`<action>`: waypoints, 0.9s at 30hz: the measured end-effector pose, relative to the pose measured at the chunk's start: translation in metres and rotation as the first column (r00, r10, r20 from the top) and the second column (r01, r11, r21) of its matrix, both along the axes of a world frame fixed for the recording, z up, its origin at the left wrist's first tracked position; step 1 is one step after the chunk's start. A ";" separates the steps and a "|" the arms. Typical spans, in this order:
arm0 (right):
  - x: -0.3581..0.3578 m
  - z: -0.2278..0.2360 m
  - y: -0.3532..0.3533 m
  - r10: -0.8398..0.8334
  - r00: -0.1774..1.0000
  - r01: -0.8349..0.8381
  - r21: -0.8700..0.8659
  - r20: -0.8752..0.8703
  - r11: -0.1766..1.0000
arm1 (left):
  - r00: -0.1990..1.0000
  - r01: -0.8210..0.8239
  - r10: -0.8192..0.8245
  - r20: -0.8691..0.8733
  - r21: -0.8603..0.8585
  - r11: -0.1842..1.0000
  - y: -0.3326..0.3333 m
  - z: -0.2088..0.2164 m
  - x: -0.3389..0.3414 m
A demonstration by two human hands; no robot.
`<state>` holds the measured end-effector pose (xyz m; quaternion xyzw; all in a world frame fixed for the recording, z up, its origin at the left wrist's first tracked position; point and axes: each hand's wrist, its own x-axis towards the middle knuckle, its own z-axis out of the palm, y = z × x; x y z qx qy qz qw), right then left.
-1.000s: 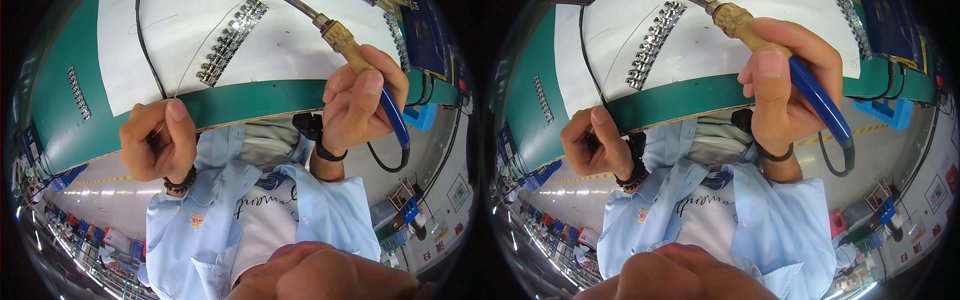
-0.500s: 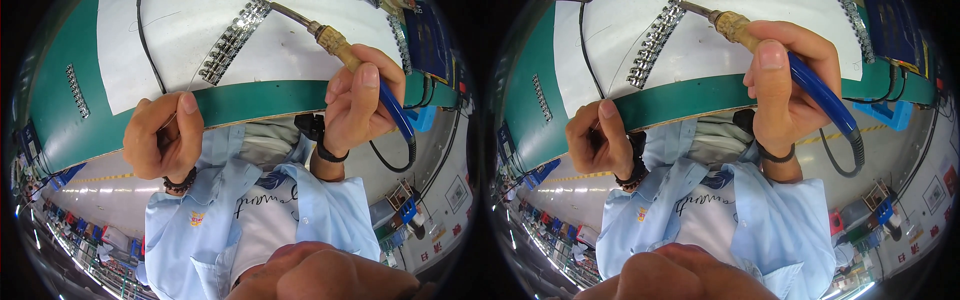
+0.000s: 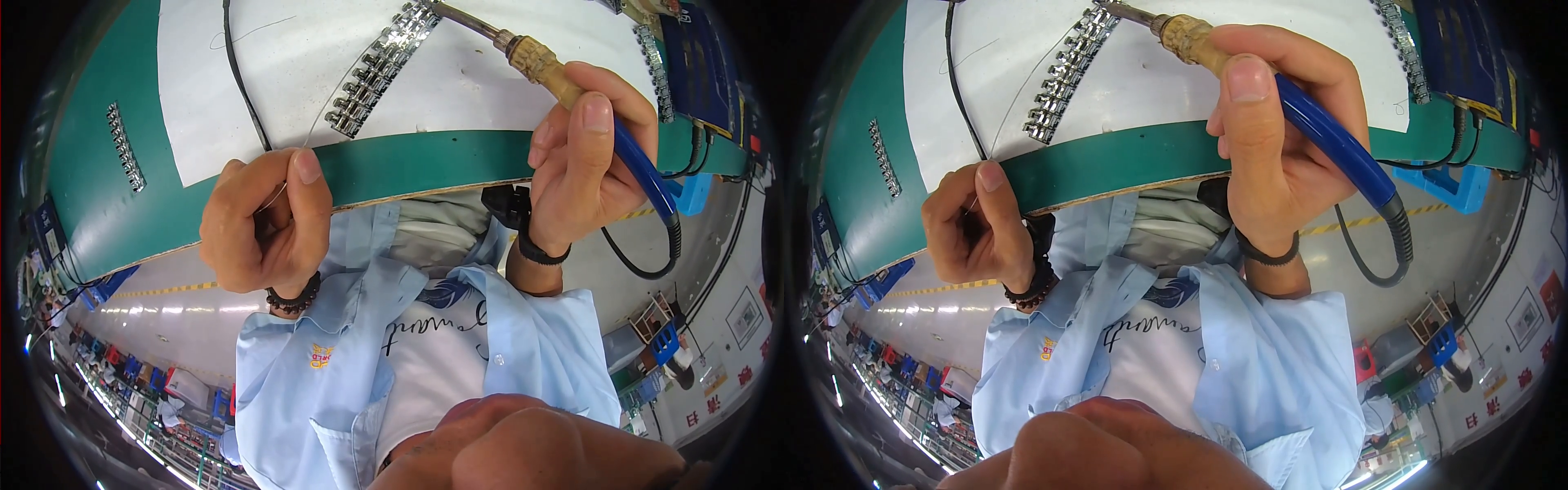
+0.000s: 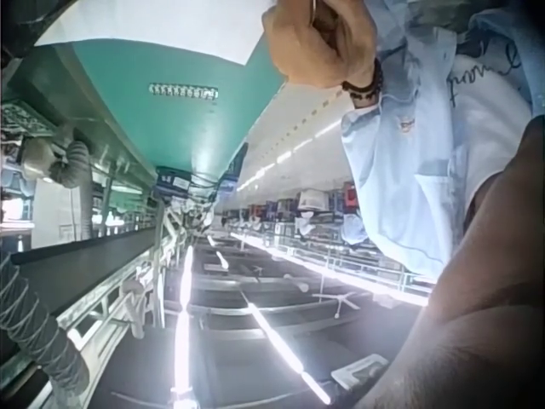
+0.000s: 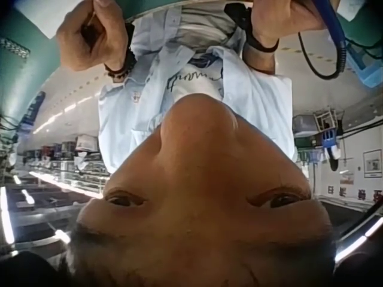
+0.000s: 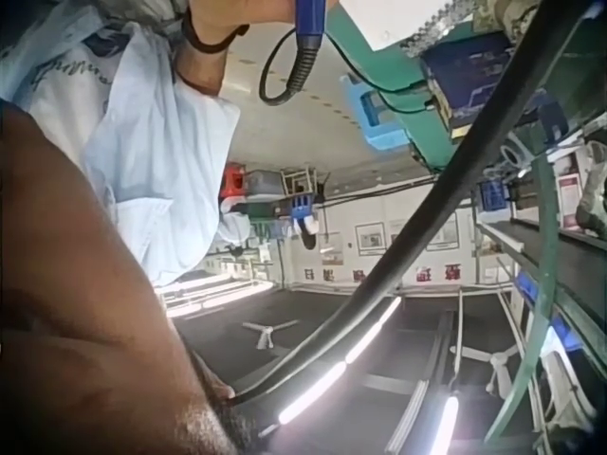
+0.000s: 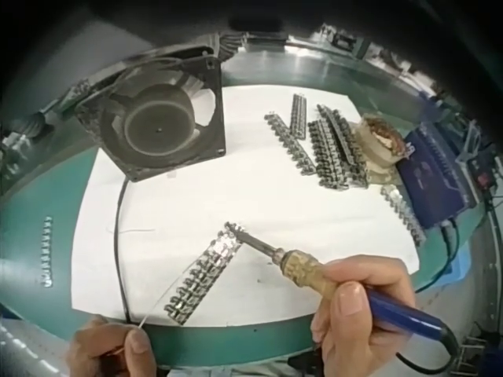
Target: Soldering electronic components onto printed circuit boards at an assembly station.
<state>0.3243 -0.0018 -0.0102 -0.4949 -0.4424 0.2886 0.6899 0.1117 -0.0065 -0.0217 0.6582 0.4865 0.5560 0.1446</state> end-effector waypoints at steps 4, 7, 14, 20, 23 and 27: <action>0.001 -0.002 0.000 -0.002 1.000 0.002 0.001 0.009 1.000 | 1.000 -0.009 0.009 -0.021 0.009 1.000 0.002 -0.001 0.003; 0.001 -0.001 0.000 0.006 1.000 -0.006 -0.003 0.012 1.000 | 0.998 -0.028 0.028 -0.056 0.003 1.000 0.002 0.000 0.003; 0.004 -0.005 -0.001 -0.007 0.985 -0.001 0.048 0.171 0.999 | 0.999 -0.017 0.015 0.044 0.060 0.998 0.001 -0.003 0.000; 0.005 -0.007 -0.002 -0.049 0.986 0.030 0.122 0.158 0.992 | 1.000 0.005 -0.005 -0.003 0.019 1.000 0.000 0.001 -0.001; 0.005 -0.008 -0.002 -0.034 0.986 0.014 0.120 0.166 0.993 | 1.000 0.005 -0.005 -0.001 0.023 1.000 0.000 0.000 -0.001; 0.006 -0.007 -0.004 0.002 0.992 -0.016 0.106 0.128 0.994 | 0.999 0.019 -0.019 -0.026 0.017 1.000 -0.001 0.000 -0.003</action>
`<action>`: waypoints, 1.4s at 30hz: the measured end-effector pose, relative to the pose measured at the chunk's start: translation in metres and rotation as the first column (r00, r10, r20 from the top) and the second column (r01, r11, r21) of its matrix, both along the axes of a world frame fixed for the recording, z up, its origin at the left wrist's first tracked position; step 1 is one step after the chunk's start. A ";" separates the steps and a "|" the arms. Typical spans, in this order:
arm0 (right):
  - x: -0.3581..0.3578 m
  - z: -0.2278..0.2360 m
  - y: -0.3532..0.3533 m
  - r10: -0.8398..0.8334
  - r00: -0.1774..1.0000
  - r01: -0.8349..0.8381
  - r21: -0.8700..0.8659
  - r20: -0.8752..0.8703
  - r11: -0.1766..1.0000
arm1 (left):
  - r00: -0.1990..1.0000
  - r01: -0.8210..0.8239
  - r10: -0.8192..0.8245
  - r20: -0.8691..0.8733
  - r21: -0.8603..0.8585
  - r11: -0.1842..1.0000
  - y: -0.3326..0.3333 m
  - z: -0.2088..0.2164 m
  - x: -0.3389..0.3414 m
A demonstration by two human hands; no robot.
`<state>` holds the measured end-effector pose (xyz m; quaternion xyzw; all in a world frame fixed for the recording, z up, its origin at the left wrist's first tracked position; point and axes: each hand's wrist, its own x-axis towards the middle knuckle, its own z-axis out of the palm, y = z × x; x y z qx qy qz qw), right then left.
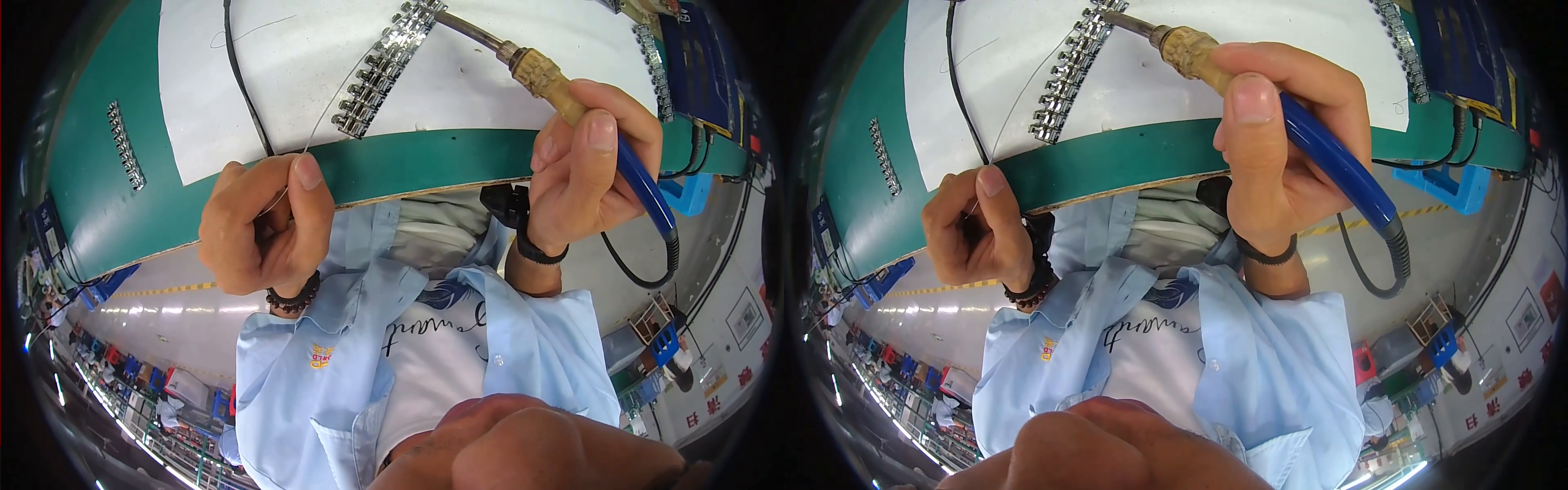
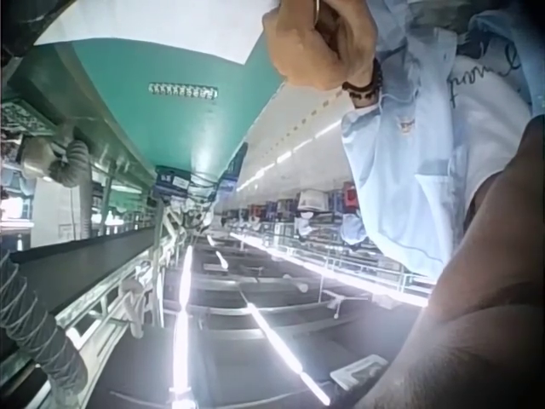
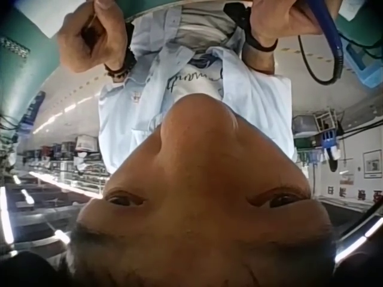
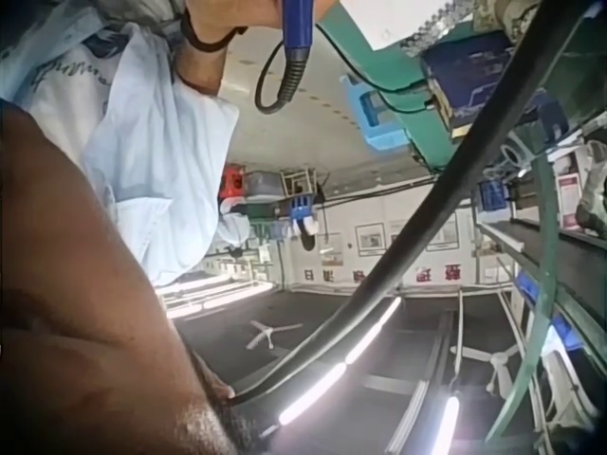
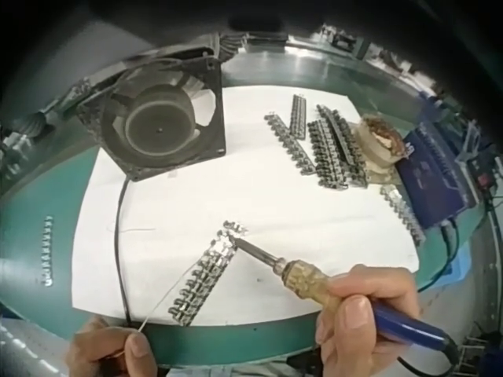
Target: Soldering electronic components onto printed circuit boards at an assembly station.
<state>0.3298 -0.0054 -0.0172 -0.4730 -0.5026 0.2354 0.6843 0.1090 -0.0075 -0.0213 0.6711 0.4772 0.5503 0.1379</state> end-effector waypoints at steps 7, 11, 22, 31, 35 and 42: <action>-0.002 0.002 0.002 0.019 0.997 -0.018 -0.005 0.078 1.000 | 0.999 -0.032 0.032 -0.009 0.009 0.999 0.001 0.001 0.002; -0.004 0.001 0.001 0.029 0.996 -0.029 0.003 0.079 1.000 | 0.999 -0.039 0.039 0.016 0.015 0.999 0.001 0.000 0.002; -0.002 0.001 0.001 0.075 0.985 -0.079 0.016 0.158 0.997 | 1.000 -0.022 0.022 -0.009 0.002 1.000 0.002 0.000 0.002; -0.005 -0.001 0.000 0.070 0.997 -0.071 0.027 0.027 0.997 | 0.998 -0.030 0.029 -0.063 -0.020 0.999 0.004 0.001 0.004; -0.001 0.002 -0.002 0.096 0.973 -0.094 -0.019 0.209 0.995 | 0.998 -0.032 0.032 -0.047 -0.013 0.999 0.003 0.001 0.002; 0.002 0.000 -0.005 0.062 0.981 -0.075 0.066 0.185 0.995 | 0.999 -0.029 0.029 0.042 0.010 1.000 0.001 -0.002 0.002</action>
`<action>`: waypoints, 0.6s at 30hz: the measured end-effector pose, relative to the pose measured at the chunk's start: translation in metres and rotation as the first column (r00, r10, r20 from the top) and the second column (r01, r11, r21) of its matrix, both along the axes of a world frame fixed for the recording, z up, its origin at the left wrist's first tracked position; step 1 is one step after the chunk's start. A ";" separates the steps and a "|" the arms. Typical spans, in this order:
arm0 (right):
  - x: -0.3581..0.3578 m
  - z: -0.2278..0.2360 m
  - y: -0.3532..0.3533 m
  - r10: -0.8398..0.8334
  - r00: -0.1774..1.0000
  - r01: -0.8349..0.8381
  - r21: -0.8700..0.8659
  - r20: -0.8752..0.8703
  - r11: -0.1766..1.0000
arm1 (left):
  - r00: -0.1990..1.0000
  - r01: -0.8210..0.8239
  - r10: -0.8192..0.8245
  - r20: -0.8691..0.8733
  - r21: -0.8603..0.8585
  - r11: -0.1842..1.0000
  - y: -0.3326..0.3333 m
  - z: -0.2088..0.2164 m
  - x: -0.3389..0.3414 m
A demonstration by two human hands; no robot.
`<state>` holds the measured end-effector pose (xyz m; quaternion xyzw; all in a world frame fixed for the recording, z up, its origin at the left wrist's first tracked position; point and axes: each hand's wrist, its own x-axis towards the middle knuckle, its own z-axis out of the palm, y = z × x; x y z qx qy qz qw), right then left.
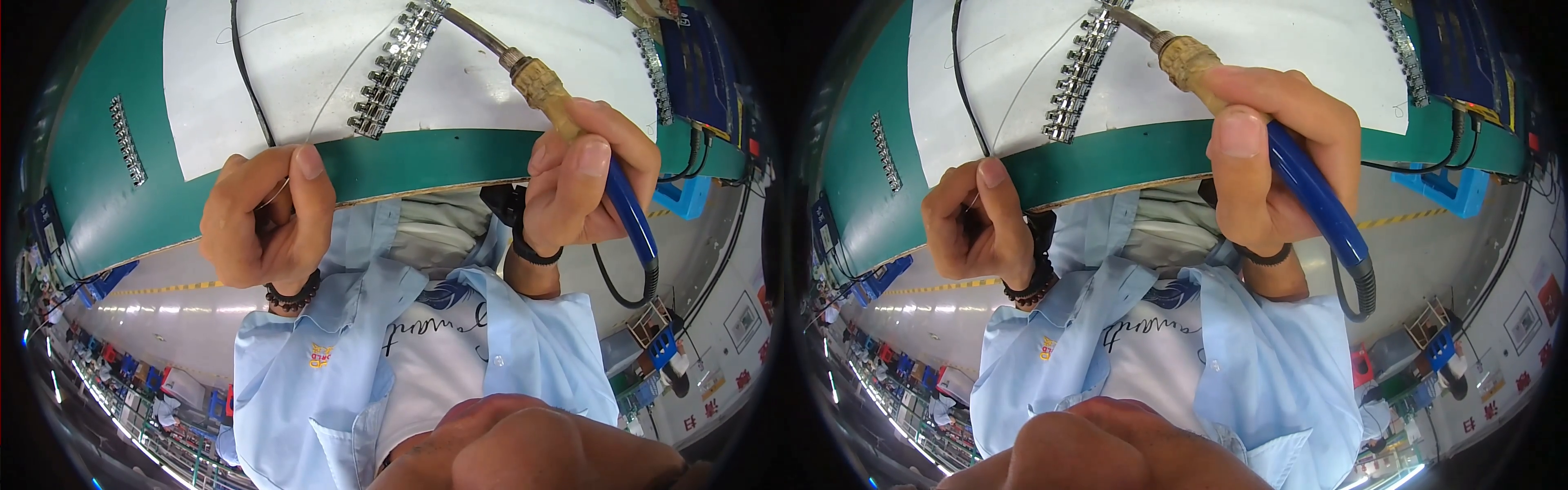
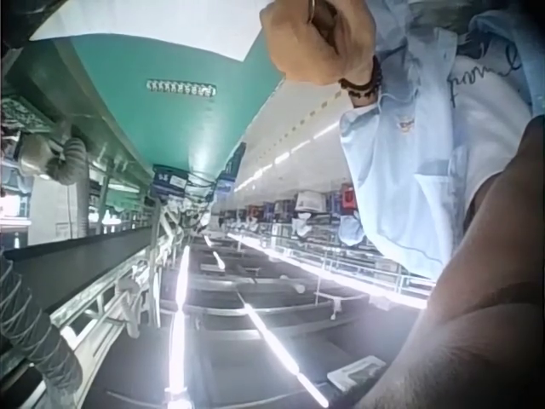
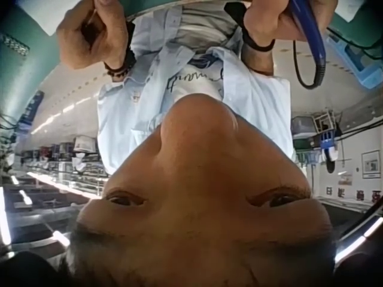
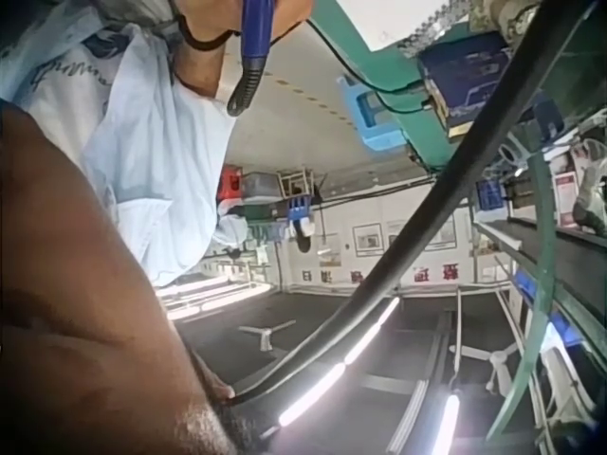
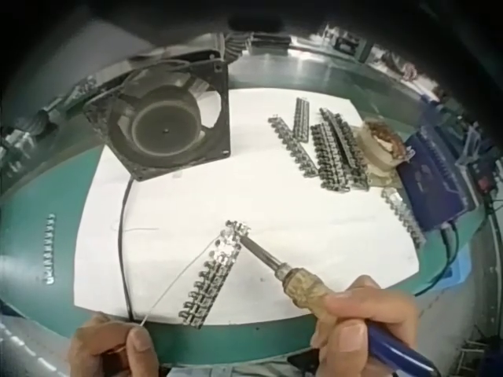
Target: Soldering electronic components onto printed circuit boards at an assembly station.
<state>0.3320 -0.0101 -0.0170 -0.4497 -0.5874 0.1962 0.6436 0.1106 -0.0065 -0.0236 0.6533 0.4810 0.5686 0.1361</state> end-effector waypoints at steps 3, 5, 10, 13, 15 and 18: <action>-0.005 0.001 0.001 -0.032 0.999 0.031 -0.026 -0.033 0.999 | 0.999 0.020 -0.021 -0.036 -0.022 1.000 0.000 0.002 0.000; -0.007 0.002 0.002 -0.048 0.998 0.046 -0.039 -0.050 0.998 | 0.996 0.027 -0.029 -0.082 -0.032 0.999 0.001 0.003 0.000; -0.009 0.002 0.002 -0.034 0.992 0.025 -0.077 -0.123 0.997 | 0.996 0.013 -0.016 -0.084 -0.027 1.000 0.002 0.002 0.000; -0.010 0.002 0.002 -0.008 0.974 -0.011 -0.083 -0.227 0.997 | 0.996 0.017 -0.019 -0.089 -0.026 1.000 0.002 0.002 -0.001; -0.009 0.002 0.004 -0.008 0.977 -0.010 -0.085 -0.212 0.996 | 0.995 0.014 -0.017 -0.097 -0.029 0.999 0.002 0.003 -0.001; -0.009 0.001 0.005 0.001 0.977 -0.020 -0.087 -0.211 0.996 | 0.994 0.008 -0.011 -0.111 -0.032 0.999 0.003 0.004 0.000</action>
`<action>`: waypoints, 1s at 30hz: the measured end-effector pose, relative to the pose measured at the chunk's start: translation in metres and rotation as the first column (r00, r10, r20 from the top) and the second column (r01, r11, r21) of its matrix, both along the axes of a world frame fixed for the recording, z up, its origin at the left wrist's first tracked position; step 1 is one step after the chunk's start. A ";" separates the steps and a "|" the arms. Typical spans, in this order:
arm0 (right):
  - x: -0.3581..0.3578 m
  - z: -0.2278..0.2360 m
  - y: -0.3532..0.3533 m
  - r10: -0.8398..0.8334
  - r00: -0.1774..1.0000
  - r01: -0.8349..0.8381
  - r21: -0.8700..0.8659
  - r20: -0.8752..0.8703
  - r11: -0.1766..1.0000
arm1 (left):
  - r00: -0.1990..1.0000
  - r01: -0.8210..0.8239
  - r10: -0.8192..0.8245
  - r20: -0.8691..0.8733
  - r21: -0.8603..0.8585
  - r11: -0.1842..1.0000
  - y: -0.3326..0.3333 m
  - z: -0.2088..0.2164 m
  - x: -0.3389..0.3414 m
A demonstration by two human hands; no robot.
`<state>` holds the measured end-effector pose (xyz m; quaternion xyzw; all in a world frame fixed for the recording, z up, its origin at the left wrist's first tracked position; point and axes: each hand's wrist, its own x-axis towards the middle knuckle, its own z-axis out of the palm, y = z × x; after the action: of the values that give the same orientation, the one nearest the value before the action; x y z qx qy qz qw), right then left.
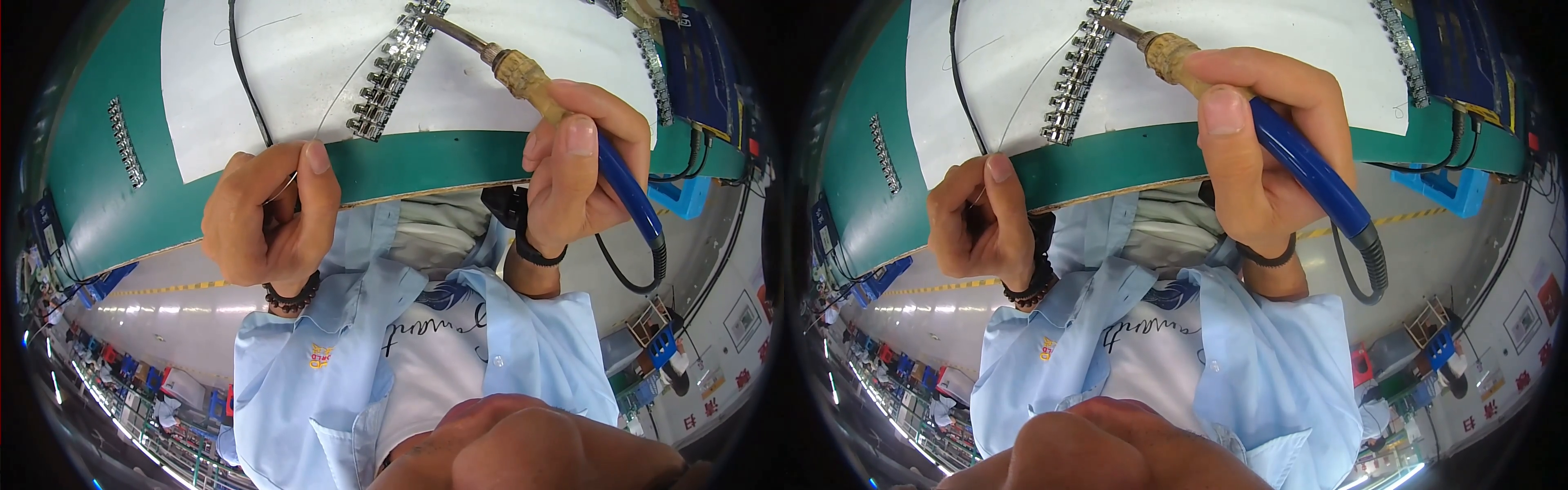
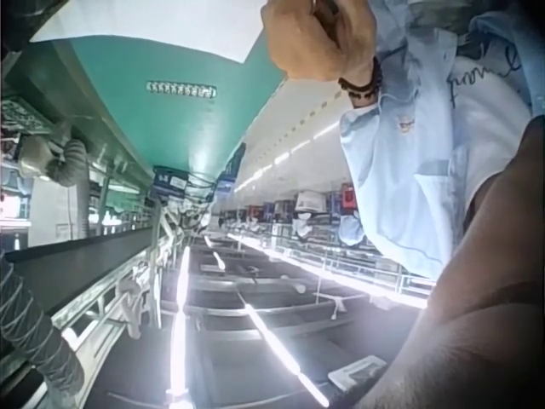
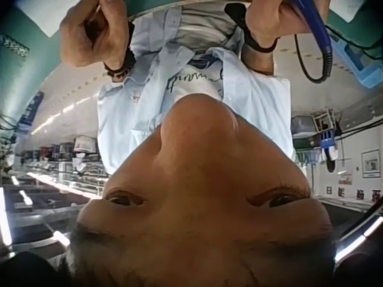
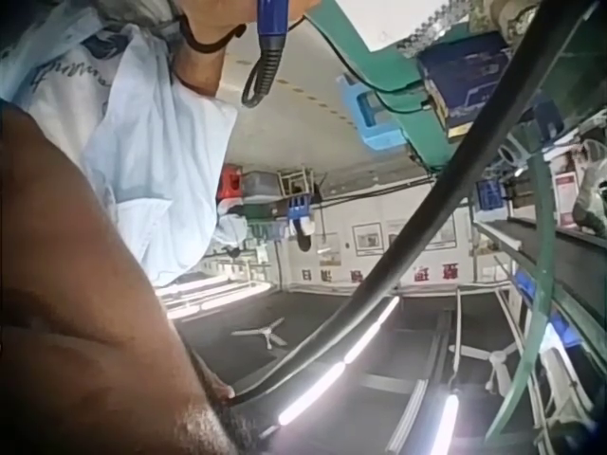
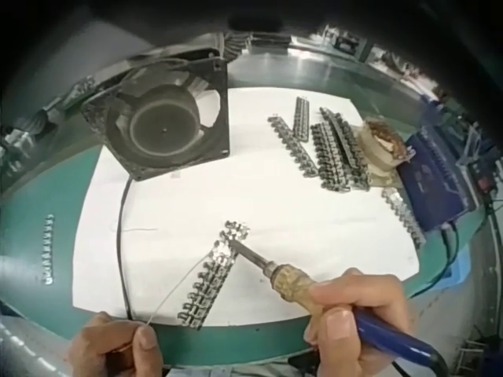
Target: Soldering electronic components onto printed circuit boards at an assembly station.
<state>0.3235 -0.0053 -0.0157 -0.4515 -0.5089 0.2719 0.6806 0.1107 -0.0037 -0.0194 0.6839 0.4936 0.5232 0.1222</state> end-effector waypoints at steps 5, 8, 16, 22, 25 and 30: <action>0.005 0.002 -0.001 0.015 0.994 -0.011 -0.031 0.110 0.999 | 1.000 -0.005 0.004 -0.016 -0.016 1.000 0.001 0.000 0.003; 0.004 0.001 -0.001 -0.017 0.988 0.019 -0.012 0.152 1.000 | 1.000 -0.006 0.006 0.015 0.005 1.000 0.001 -0.001 0.001; 0.003 0.000 -0.006 -0.053 0.998 0.053 0.016 0.036 0.998 | 0.999 0.023 -0.024 0.032 0.025 0.999 -0.001 -0.003 -0.002; 0.000 -0.001 -0.007 -0.010 1.000 0.010 0.027 -0.019 1.000 | 1.000 0.004 -0.004 0.015 0.006 1.000 0.000 -0.002 0.000; 0.000 0.000 -0.007 -0.017 1.000 0.017 0.008 0.017 1.000 | 1.000 0.001 -0.001 0.012 0.002 1.000 -0.001 -0.002 0.000; -0.002 -0.002 -0.004 -0.025 0.998 0.024 0.024 0.055 0.999 | 1.000 -0.003 0.003 0.018 0.002 1.000 0.000 -0.002 0.001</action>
<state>0.3218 -0.0090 -0.0172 -0.4571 -0.5249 0.2449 0.6749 0.1122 -0.0035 -0.0218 0.6784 0.4931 0.5300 0.1252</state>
